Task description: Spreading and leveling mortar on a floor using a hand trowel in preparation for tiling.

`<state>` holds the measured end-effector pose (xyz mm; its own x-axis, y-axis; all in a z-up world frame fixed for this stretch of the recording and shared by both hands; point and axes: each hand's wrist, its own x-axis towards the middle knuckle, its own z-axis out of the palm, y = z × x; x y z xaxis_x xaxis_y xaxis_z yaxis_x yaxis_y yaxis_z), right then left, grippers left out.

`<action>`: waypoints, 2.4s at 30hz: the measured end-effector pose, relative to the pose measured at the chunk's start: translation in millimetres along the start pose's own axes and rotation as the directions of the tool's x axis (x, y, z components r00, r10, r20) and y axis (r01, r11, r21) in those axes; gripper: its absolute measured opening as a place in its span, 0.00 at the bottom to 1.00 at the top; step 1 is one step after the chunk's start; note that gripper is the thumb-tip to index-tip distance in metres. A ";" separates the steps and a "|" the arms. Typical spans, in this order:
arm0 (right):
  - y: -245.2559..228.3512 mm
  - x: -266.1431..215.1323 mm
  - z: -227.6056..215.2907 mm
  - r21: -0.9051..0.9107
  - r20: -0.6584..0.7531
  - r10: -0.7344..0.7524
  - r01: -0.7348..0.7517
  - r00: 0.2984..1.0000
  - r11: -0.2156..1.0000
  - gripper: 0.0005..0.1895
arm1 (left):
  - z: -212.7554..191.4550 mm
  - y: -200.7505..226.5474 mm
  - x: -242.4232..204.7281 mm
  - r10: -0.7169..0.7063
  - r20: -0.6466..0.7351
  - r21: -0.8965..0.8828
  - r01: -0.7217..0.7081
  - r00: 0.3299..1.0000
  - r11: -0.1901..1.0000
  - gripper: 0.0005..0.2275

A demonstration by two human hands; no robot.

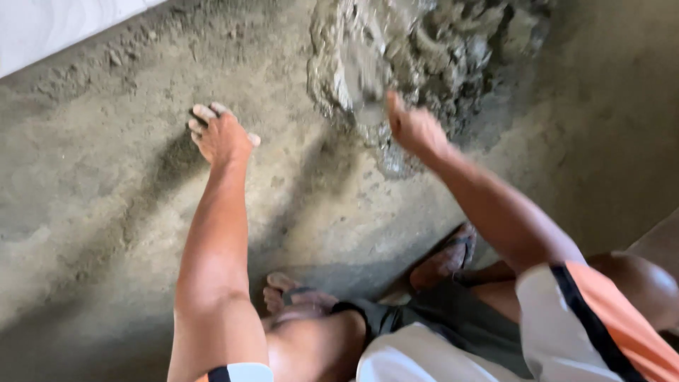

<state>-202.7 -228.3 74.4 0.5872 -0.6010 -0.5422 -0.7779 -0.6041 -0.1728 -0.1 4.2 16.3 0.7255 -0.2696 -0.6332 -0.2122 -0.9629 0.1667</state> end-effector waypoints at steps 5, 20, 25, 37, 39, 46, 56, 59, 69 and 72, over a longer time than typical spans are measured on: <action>-3.3 63.9 -6.7 0.310 -0.061 0.020 0.000 0.998 0.951 0.26 | 43.3 -15.9 40.3 0.008 -0.118 0.107 0.005 0.993 0.994 0.48; 21.1 -85.0 -39.4 0.107 0.184 -0.083 0.064 0.979 0.992 0.24 | 24.9 -10.6 22.3 -0.015 0.031 0.018 0.015 0.999 1.000 0.46; -36.7 -20.7 -62.4 0.103 0.065 -0.262 0.254 0.963 0.962 0.20 | 22.3 -9.0 20.6 -0.021 0.039 0.031 0.019 0.999 0.999 0.46; 17.1 14.0 8.7 -0.931 0.309 -0.645 0.359 0.699 -0.058 0.24 | 23.9 -9.7 24.9 -0.009 0.021 0.047 0.008 1.000 0.999 0.46; 0.7 -38.0 -3.0 -0.562 0.139 -0.499 0.484 0.855 0.671 0.22 | 21.4 -10.6 22.5 -0.011 0.038 0.037 0.009 0.999 0.999 0.45; -0.1 -113.3 -29.8 -0.165 0.199 0.217 -0.186 0.956 0.969 0.27 | 13.4 -10.8 9.1 0.006 0.052 0.027 -0.008 0.999 1.000 0.45; -26.0 -46.4 24.9 -0.164 -0.047 -0.340 0.329 0.939 0.930 0.22 | 12.6 -4.1 13.5 -0.006 0.082 0.022 0.004 0.997 1.000 0.43; -21.3 -42.3 12.4 -0.137 0.075 -0.180 0.189 0.981 0.972 0.25 | 20.3 -8.9 16.7 -0.022 0.063 0.032 0.020 0.998 0.999 0.45; 23.4 -85.6 -45.2 -0.382 0.079 0.200 -0.155 0.977 0.911 0.26 | 24.2 -12.9 19.5 -0.013 0.017 0.023 0.013 1.000 1.000 0.45; 5.5 -87.1 -49.7 -0.392 0.052 0.149 -0.117 0.988 0.912 0.25 | 19.9 -11.5 19.1 -0.018 0.027 0.034 0.017 0.999 0.999 0.45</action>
<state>-247.0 -205.3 161.6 0.4526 -0.6562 -0.6038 -0.6907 -0.6862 0.2281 3.1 10.3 -12.8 0.7112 -0.2517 -0.6564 -0.2222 -0.9663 0.1298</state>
